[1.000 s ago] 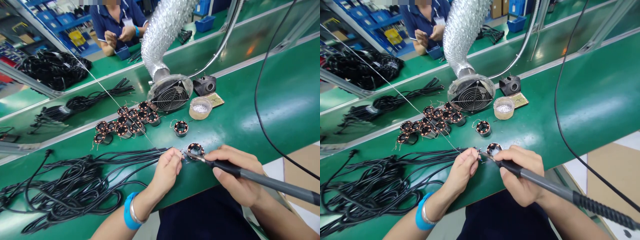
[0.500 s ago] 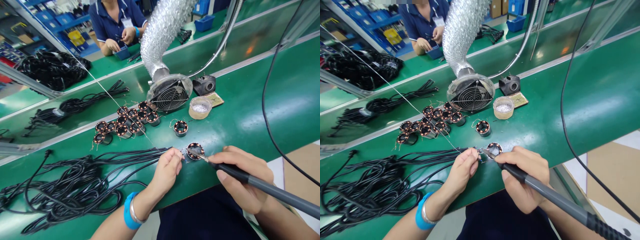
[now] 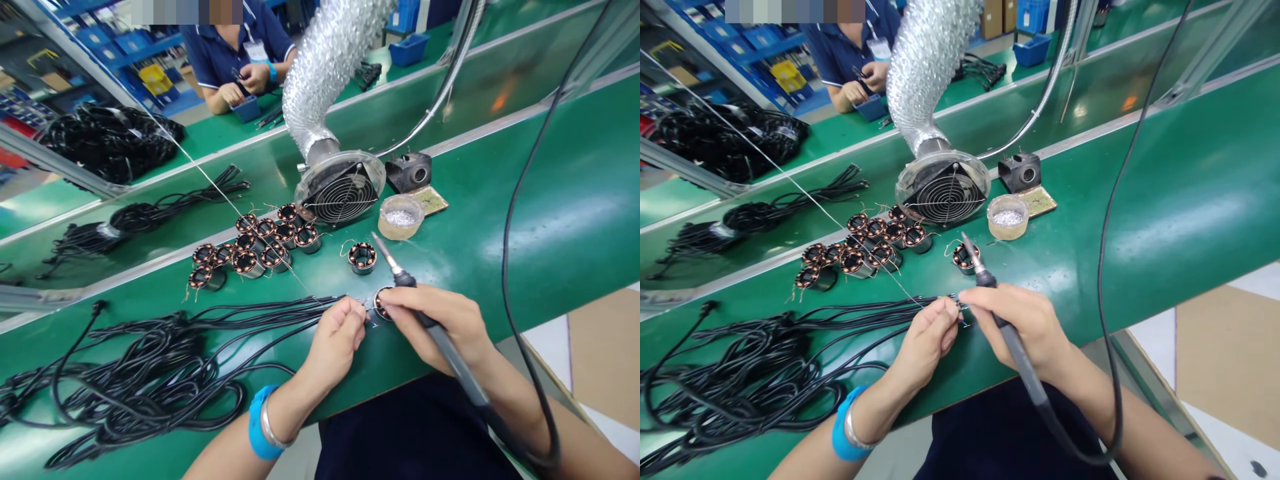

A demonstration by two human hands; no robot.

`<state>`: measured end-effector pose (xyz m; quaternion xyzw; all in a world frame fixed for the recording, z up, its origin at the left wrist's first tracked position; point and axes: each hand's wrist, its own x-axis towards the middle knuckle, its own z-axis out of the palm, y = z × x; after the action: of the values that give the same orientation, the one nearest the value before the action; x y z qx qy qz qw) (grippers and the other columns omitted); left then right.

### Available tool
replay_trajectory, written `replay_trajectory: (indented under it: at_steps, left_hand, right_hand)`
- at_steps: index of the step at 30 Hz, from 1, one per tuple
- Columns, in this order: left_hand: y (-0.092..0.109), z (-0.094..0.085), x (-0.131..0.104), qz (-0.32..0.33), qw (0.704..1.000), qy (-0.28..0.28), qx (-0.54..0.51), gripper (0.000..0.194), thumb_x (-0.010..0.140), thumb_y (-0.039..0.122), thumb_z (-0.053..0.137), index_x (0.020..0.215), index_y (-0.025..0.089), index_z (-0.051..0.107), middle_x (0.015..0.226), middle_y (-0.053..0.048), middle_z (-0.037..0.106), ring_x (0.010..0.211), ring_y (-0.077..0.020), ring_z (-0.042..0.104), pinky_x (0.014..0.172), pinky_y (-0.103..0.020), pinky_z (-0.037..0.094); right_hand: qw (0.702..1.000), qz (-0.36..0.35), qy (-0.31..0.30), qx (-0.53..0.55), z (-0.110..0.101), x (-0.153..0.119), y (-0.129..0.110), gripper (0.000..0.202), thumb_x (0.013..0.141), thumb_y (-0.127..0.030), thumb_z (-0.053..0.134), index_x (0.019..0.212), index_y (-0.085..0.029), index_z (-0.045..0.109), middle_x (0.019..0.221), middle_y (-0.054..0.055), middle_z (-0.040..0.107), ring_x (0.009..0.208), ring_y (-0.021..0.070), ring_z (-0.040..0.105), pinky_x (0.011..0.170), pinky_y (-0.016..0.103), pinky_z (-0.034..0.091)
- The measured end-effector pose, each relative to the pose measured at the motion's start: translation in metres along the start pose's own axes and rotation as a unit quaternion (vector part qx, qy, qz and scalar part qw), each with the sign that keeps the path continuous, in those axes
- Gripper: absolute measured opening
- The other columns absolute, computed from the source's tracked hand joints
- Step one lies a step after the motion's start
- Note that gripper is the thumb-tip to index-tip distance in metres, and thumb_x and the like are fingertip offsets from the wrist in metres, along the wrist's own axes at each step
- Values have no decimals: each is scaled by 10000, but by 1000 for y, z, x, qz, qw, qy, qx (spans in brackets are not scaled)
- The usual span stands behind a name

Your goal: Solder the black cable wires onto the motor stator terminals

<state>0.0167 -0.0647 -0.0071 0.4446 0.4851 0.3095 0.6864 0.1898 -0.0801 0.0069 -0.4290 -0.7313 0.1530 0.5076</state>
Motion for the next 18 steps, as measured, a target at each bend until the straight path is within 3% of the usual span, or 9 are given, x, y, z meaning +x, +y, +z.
replay_trajectory:
  at_steps: [5, 13, 18]
  left_hand:
    - [-4, -4, 0, 15, 999, -37, 3, 371, 911, 520, 526, 745, 193, 466, 496, 92, 355, 450, -71, 254, 473, -216, 232]
    - [2, -15, -4, 93, 979, -69, 170, 357, 1008, 456, 403, 783, 190, 481, 680, 32, 498, 613, -106, 405, 592, -246, 309]
    - [7, -14, -6, 117, 966, -87, 213, 338, 1024, 425, 365, 799, 198, 474, 688, 31, 500, 642, -121, 443, 642, -266, 344]
  right_hand:
    - [995, -73, -63, -10, 11, 9, 8, 227, 899, -51, 554, 1041, -193, 660, 740, -3, 682, 620, 114, 628, 596, 222, 503]
    - [999, -37, -38, -10, 7, 4, 6, 247, 889, -41, 571, 1082, -186, 623, 911, 29, 714, 747, 123, 659, 710, 226, 540]
    - [996, -80, -32, -19, 12, 4, 8, 226, 899, -46, 549, 1052, -183, 644, 749, 4, 673, 620, 112, 625, 595, 217, 510]
